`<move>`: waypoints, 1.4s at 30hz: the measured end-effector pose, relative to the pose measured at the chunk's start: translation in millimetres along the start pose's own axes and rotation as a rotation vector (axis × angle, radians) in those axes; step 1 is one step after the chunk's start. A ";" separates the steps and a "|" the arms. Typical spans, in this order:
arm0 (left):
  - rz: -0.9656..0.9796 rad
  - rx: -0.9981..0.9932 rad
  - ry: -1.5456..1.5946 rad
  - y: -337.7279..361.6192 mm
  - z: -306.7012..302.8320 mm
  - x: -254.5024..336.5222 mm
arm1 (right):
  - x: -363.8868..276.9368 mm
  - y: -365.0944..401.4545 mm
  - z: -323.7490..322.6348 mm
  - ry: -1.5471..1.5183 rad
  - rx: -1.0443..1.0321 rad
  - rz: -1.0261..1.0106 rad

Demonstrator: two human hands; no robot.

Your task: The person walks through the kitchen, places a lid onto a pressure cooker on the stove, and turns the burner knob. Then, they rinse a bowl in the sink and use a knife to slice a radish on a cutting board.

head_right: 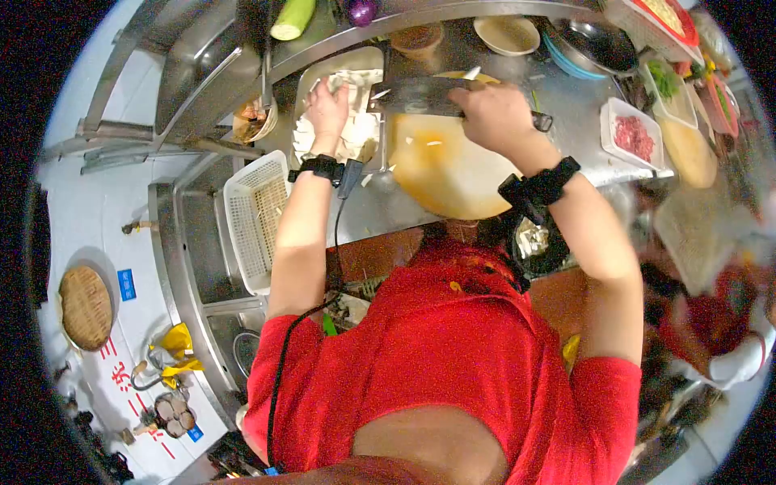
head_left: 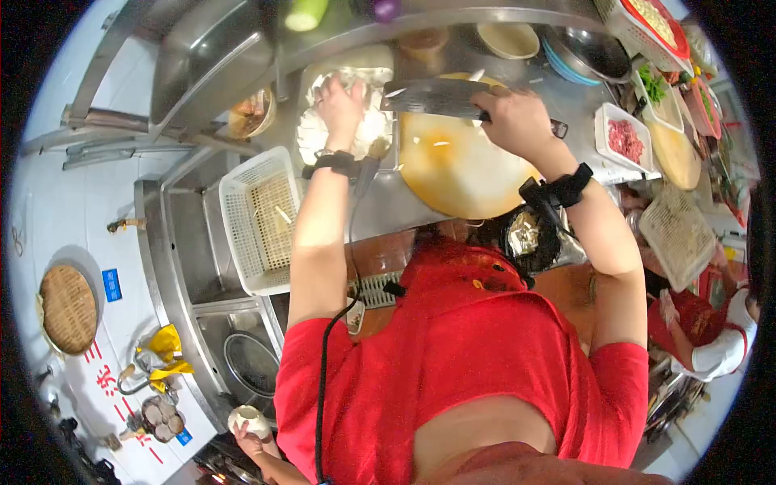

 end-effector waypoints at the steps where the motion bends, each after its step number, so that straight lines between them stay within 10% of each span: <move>1: 0.011 -0.017 0.012 -2.2 -2.7 8.9 | 7.5 11.5 2.1 0.000 -0.011 0.021; 8: 0.022 -0.159 0.841 16.5 20.6 128.8 | 107.9 141.8 33.6 -0.562 -0.042 0.515; 15: 0.240 -0.511 0.440 78.8 117.4 206.8 | 126.2 252.3 88.2 -0.765 -0.319 0.883; 21: 0.325 -0.656 0.397 86.4 131.0 208.4 | 111.9 257.2 99.2 -0.784 -0.284 0.788; 31: -0.129 -0.780 0.642 193.9 69.1 152.0 | 89.5 214.0 133.4 -0.619 -0.315 0.525; 42: 0.510 -0.325 0.424 194.8 33.6 171.5 | 82.8 192.3 136.0 -0.273 -0.298 0.369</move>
Point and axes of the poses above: each hand's wrist, its own y-axis away from the middle knuckle, its own z-axis out of the palm, x = y × z, the point moved 6 cm from there along -y, towards the middle knuckle, and after that the axes turned 9 degrees about z, right-handed, at the moved point
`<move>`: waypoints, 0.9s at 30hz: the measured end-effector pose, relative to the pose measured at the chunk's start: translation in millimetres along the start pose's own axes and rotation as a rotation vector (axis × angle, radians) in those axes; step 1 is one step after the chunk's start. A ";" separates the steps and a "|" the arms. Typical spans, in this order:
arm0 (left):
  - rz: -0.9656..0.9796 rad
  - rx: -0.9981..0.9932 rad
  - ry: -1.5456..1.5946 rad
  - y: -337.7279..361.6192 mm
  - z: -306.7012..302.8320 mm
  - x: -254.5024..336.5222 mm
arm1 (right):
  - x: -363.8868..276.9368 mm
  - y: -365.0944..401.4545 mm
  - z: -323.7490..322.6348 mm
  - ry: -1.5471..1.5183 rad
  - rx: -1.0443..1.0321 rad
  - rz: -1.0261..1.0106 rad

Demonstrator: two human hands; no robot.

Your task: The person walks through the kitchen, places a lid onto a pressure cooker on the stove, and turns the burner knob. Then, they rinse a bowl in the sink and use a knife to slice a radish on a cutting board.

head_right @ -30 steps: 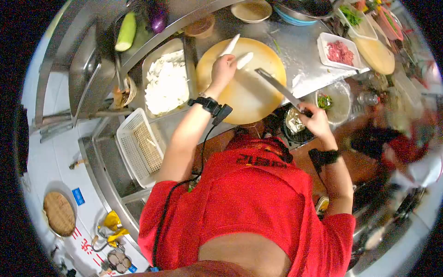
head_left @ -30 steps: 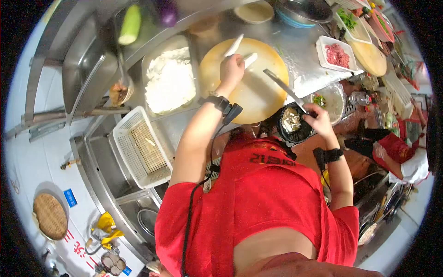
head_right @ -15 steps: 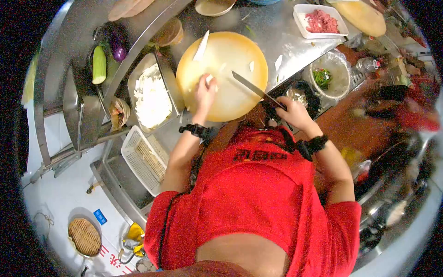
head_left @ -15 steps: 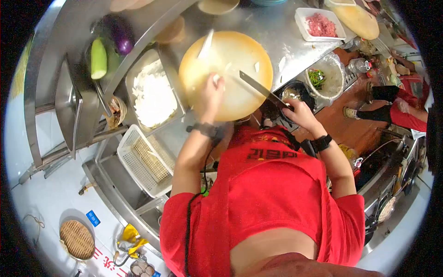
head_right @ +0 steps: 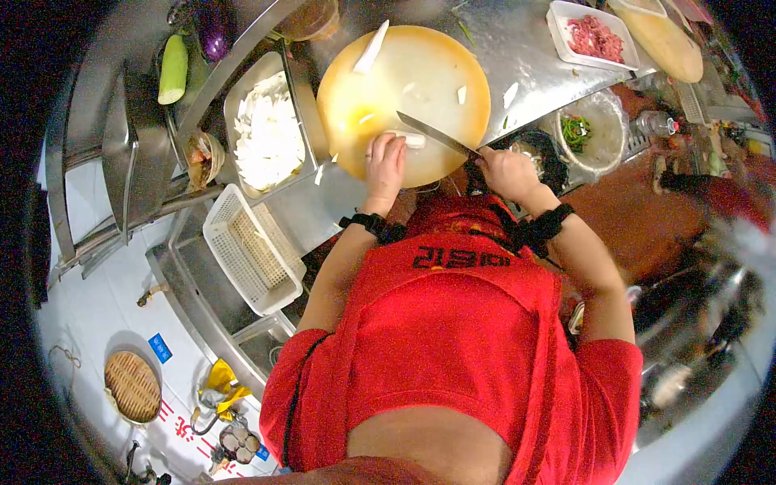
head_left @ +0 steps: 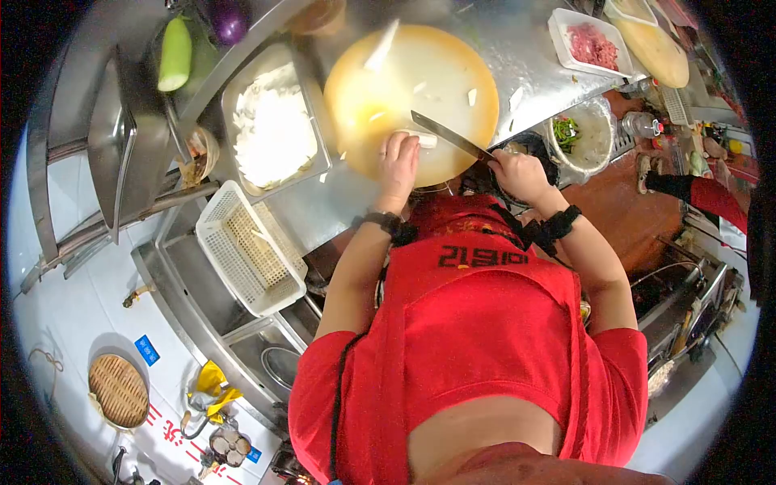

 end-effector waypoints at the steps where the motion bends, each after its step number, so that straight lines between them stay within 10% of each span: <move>1: 0.018 0.039 0.018 1.0 1.0 -1.1 | -1.0 -0.7 -3.6 0.038 -0.005 0.008; 27: 0.067 0.096 -0.002 5.8 3.5 -1.1 | -32.8 -13.8 11.6 0.111 -0.094 -0.013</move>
Point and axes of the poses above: each hand's wrist, its own y-axis away from the middle knuckle, its own z-axis out of the palm, x = y × z, the point moved 6 cm from there along -y, towards the middle knuckle, and after that the axes turned 9 degrees about z, right-handed, at the moved point
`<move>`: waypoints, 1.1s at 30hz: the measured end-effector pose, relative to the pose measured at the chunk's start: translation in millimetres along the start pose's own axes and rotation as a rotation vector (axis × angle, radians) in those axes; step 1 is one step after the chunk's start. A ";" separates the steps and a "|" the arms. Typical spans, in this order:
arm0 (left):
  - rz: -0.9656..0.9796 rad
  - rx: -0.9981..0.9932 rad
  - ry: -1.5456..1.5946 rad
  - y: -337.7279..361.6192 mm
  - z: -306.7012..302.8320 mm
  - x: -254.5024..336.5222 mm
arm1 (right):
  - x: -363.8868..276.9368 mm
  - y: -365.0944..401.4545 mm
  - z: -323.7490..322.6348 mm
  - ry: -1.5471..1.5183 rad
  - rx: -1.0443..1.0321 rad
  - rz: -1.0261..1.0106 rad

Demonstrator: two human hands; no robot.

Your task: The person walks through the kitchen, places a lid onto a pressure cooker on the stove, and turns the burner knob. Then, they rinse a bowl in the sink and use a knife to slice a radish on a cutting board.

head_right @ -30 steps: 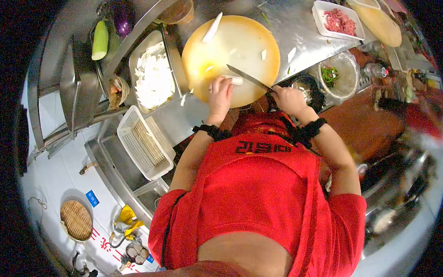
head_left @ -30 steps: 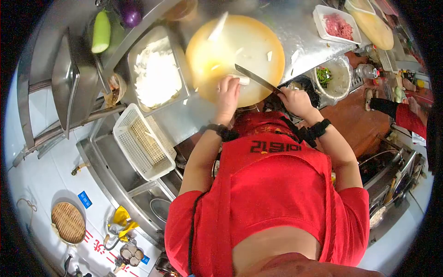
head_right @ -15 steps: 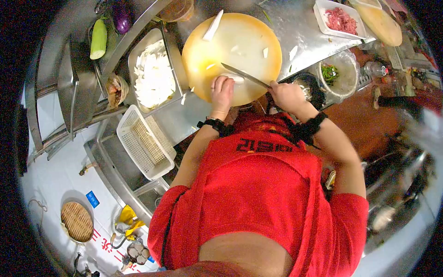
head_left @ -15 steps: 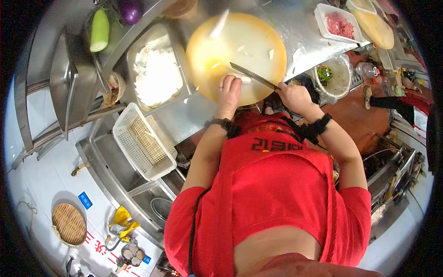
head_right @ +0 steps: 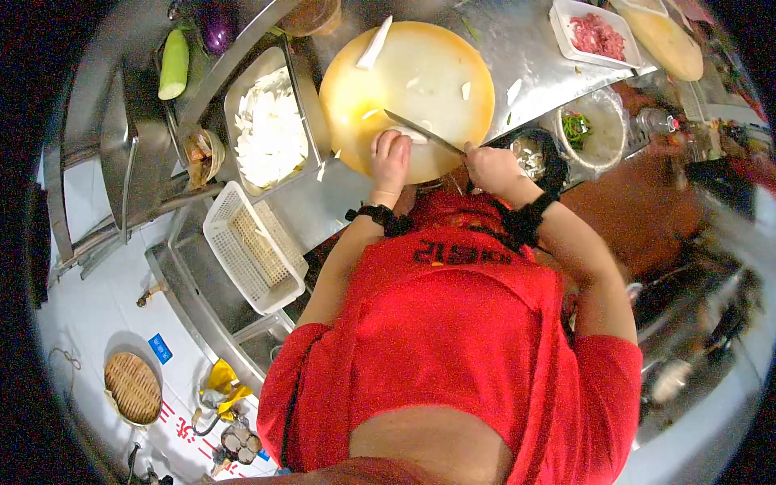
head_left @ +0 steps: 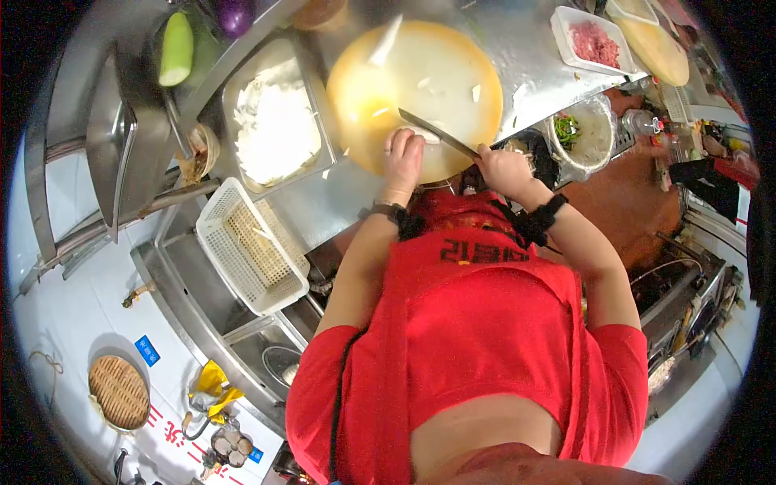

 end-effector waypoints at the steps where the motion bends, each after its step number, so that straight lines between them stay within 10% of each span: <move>1: -0.014 -0.022 0.019 -0.3 2.4 -2.5 | 2.5 -3.7 0.2 0.043 -0.008 -0.013; 33: 0.031 -0.002 -0.015 6.1 6.5 -3.4 | -4.8 0.4 2.4 -0.015 -0.166 0.019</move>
Point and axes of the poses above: each hand's wrist, its own y-axis away from the middle knuckle, its own z-axis out of the palm, x = y × z, the point moved 6 cm from there along -y, towards the middle knuckle, and after that the axes turned 9 degrees about z, right-handed, at the moved point
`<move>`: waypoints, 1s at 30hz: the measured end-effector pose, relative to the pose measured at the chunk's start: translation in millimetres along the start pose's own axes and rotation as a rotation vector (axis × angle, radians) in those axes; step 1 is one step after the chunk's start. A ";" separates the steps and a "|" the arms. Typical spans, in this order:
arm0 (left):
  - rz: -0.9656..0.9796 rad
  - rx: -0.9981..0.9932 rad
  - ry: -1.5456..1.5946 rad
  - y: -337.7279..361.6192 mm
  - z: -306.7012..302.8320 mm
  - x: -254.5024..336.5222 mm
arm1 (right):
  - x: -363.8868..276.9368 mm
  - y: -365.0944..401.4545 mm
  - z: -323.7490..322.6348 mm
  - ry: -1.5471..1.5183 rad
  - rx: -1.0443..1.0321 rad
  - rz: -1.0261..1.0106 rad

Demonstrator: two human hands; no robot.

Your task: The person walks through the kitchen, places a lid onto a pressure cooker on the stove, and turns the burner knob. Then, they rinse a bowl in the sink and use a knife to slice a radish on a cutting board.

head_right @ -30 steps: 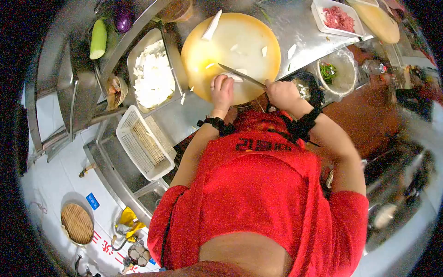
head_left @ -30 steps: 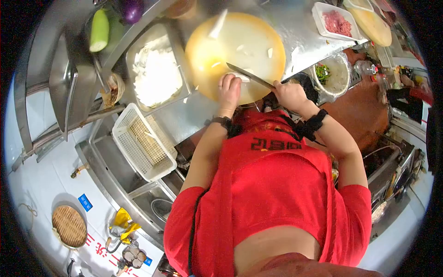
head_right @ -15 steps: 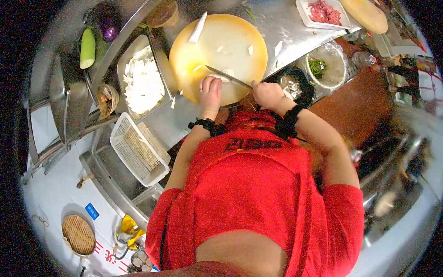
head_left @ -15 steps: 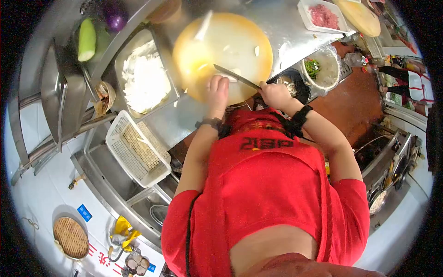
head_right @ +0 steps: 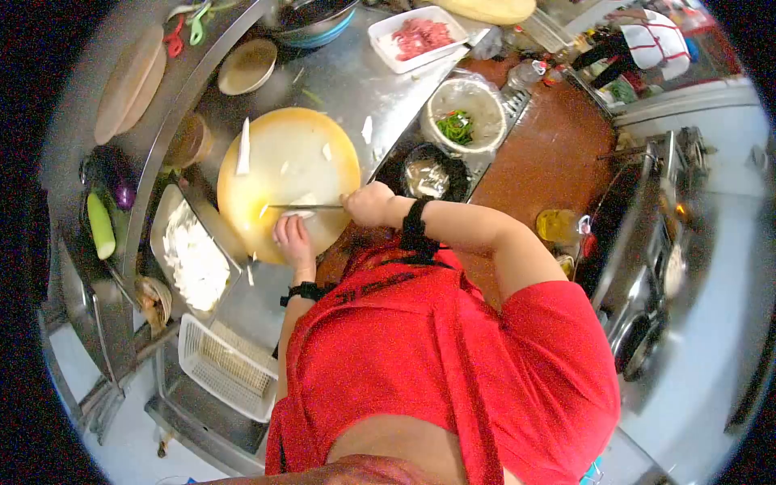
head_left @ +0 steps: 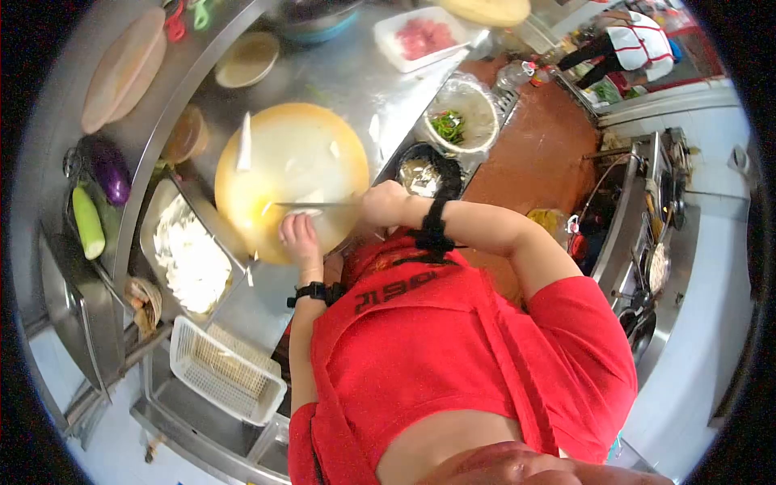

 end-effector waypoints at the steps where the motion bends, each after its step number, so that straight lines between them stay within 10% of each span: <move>1: -0.026 0.023 -0.015 0.3 -0.8 -1.9 | 3.2 0.5 -1.7 -0.024 0.000 0.011; 30: -0.053 0.034 0.068 -6.5 -11.2 1.0 | -4.3 4.6 -7.9 -0.026 0.197 -0.020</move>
Point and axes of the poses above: each hand's wrist, its own y-axis away from the middle knuckle, its own z-axis out of the palm, x = y × z, the point moved 6 cm from there along -y, towards the middle knuckle, and after that the axes turned 9 degrees about z, right-handed, at the moved point
